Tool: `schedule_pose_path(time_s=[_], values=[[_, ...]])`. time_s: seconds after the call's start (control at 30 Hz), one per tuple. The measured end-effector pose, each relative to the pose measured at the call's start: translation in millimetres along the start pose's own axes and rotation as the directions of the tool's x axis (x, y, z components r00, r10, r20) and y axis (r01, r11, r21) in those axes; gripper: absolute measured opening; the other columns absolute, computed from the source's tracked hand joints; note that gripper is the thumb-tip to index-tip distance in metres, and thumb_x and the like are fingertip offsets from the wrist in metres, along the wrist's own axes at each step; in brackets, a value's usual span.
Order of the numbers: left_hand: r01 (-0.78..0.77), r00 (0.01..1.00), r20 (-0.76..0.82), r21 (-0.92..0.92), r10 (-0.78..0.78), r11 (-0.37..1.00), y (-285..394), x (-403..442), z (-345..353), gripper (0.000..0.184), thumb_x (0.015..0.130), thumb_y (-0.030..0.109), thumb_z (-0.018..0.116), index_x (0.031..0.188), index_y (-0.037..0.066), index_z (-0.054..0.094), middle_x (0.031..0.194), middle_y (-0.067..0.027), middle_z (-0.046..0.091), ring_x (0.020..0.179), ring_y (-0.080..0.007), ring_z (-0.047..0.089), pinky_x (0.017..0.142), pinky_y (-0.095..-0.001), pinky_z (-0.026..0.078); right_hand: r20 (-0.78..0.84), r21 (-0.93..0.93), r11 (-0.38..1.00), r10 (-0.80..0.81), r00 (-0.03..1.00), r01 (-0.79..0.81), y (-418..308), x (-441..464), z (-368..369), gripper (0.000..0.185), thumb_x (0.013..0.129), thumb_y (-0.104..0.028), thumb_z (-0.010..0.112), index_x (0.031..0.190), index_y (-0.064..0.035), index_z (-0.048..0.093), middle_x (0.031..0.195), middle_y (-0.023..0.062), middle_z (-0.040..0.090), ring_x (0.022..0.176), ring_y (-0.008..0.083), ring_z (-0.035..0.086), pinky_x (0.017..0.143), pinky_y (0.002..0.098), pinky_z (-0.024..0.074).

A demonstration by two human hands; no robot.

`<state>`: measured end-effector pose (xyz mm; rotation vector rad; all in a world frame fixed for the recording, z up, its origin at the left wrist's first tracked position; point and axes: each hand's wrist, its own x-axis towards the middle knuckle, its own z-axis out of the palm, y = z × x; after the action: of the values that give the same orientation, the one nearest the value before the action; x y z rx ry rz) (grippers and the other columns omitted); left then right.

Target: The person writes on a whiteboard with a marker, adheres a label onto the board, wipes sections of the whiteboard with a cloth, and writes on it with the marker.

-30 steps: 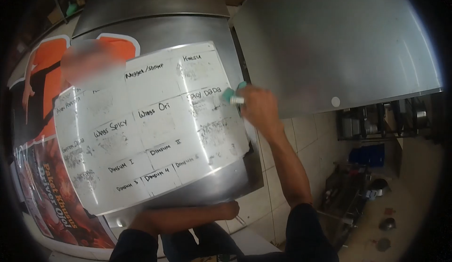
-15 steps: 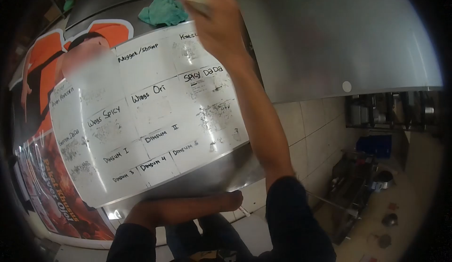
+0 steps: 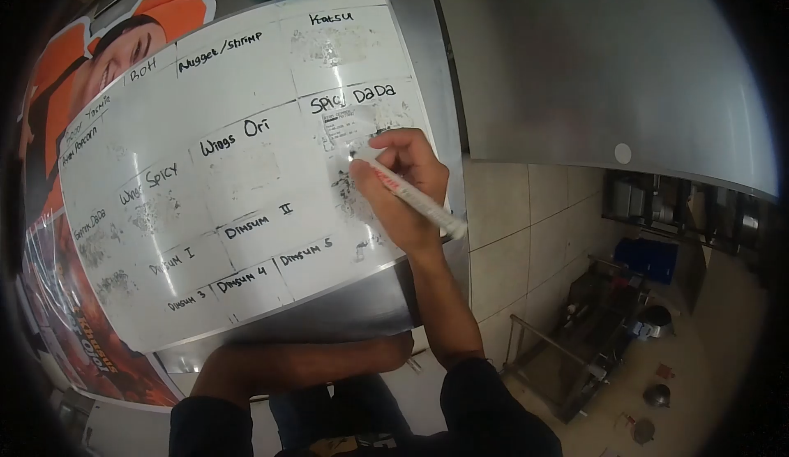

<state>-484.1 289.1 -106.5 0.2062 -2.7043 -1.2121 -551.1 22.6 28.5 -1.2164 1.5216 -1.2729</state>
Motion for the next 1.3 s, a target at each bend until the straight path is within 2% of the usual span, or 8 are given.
schedule_pose_path(time_s=[0.07, 0.27, 0.33, 0.47, 0.53, 0.9, 1.1, 1.3], values=[[-0.051, 0.998, 0.042, 0.061, 0.048, 0.997, 1.5, -0.5, -4.9, 0.019, 0.071, 0.013, 0.057, 0.072, -0.002, 0.069, 0.076, -0.0220, 0.066, 0.067, -0.0329, 0.064, 0.066, -0.0411, 0.052, 0.015, -0.088, 0.986, -0.143, 0.990, 0.144, 5.3, 2.7, 4.2, 0.014, 0.080, 0.000, 0.070, 0.094, 0.0015, 0.067, 0.075, 0.0029, 0.064, 0.067, 0.0044, 0.056, 0.059, 0.0183, 0.0439], [0.056, 0.998, 0.001, -0.120, -0.056, 0.991, 5.2, -2.3, -19.2, 0.023, 0.073, 0.013, 0.056, 0.079, -0.004, 0.071, 0.083, -0.0230, 0.067, 0.075, -0.0349, 0.065, 0.072, -0.0428, 0.052, 0.006, -0.175, 0.981, -0.080, 0.997, 0.080, 10.9, 2.3, 1.3, 0.011, 0.080, -0.004, 0.072, 0.090, 0.0004, 0.069, 0.075, 0.0051, 0.065, 0.066, 0.0083, 0.058, 0.058, 0.0215, 0.0447], [-0.093, 0.993, 0.075, 0.066, 0.088, 0.994, 3.4, -1.6, -31.8, 0.022, 0.076, 0.011, 0.056, 0.083, -0.007, 0.065, 0.085, -0.0234, 0.065, 0.076, -0.0321, 0.066, 0.073, -0.0391, 0.053, 0.012, -0.164, 0.982, -0.090, 0.996, 0.090, 12.0, 0.3, 8.7, 0.012, 0.080, -0.004, 0.072, 0.090, 0.0005, 0.069, 0.076, 0.0056, 0.066, 0.066, 0.0086, 0.059, 0.058, 0.0216, 0.0453], [-0.108, 0.988, 0.124, 0.141, 0.091, 0.984, 4.8, 4.6, -37.9, 0.022, 0.076, 0.010, 0.056, 0.085, -0.008, 0.065, 0.088, -0.0239, 0.065, 0.078, -0.0317, 0.066, 0.073, -0.0389, 0.053, -0.007, -0.152, 0.985, -0.078, 0.997, 0.076, 14.0, -3.7, 16.5, 0.014, 0.079, -0.005, 0.074, 0.091, 0.0008, 0.069, 0.077, 0.0061, 0.066, 0.067, 0.0091, 0.060, 0.060, 0.0223, 0.0475], [0.014, 0.920, 0.391, -0.043, 0.004, 0.999, 5.3, 12.7, -57.2, 0.023, 0.078, 0.010, 0.055, 0.087, -0.009, 0.064, 0.091, -0.0252, 0.065, 0.081, -0.0319, 0.066, 0.075, -0.0377, 0.053, 0.018, -0.205, 0.968, -0.145, 0.989, 0.146, 14.1, -1.7, 16.7, 0.013, 0.080, -0.004, 0.074, 0.091, 0.0007, 0.069, 0.077, 0.0061, 0.066, 0.067, 0.0088, 0.060, 0.060, 0.0221, 0.0480], [0.010, 0.984, 0.176, -0.045, -0.002, 0.999, 2.0, 10.0, -9.7, 0.022, 0.077, 0.011, 0.056, 0.085, -0.007, 0.066, 0.089, -0.0250, 0.065, 0.080, -0.0331, 0.065, 0.075, -0.0389, 0.052, -0.023, -0.257, 0.965, -0.063, 0.998, 0.055, 6.0, -9.5, 22.3, 0.012, 0.083, -0.003, 0.072, 0.094, -0.0009, 0.067, 0.079, 0.0026, 0.066, 0.071, 0.0065, 0.061, 0.064, 0.0193, 0.0482], [0.018, 0.995, 0.099, -0.048, -0.013, 0.999, 3.2, 6.4, -5.8, 0.021, 0.076, 0.012, 0.057, 0.081, -0.005, 0.067, 0.085, -0.0243, 0.065, 0.078, -0.0339, 0.064, 0.075, -0.0405, 0.051, -0.037, -0.260, 0.949, -0.195, 0.980, 0.179, 14.0, -5.7, 12.4, 0.011, 0.082, -0.003, 0.071, 0.091, 0.0007, 0.067, 0.081, 0.0061, 0.066, 0.072, 0.0087, 0.061, 0.065, 0.0210, 0.0496], [-0.010, 0.999, 0.042, -0.038, 0.012, 0.999, 0.4, 3.1, 0.3, 0.020, 0.074, 0.013, 0.058, 0.077, -0.004, 0.069, 0.082, -0.0236, 0.066, 0.076, -0.0347, 0.064, 0.075, -0.0420, 0.051, -0.484, -0.159, 0.953, -0.302, 0.821, 0.257, 0.8, 11.2, -32.7, 0.018, 0.090, -0.008, 0.064, 0.104, 0.0022, 0.062, 0.083, 0.0066, 0.062, 0.071, 0.0104, 0.058, 0.071, 0.0243, 0.0503]])
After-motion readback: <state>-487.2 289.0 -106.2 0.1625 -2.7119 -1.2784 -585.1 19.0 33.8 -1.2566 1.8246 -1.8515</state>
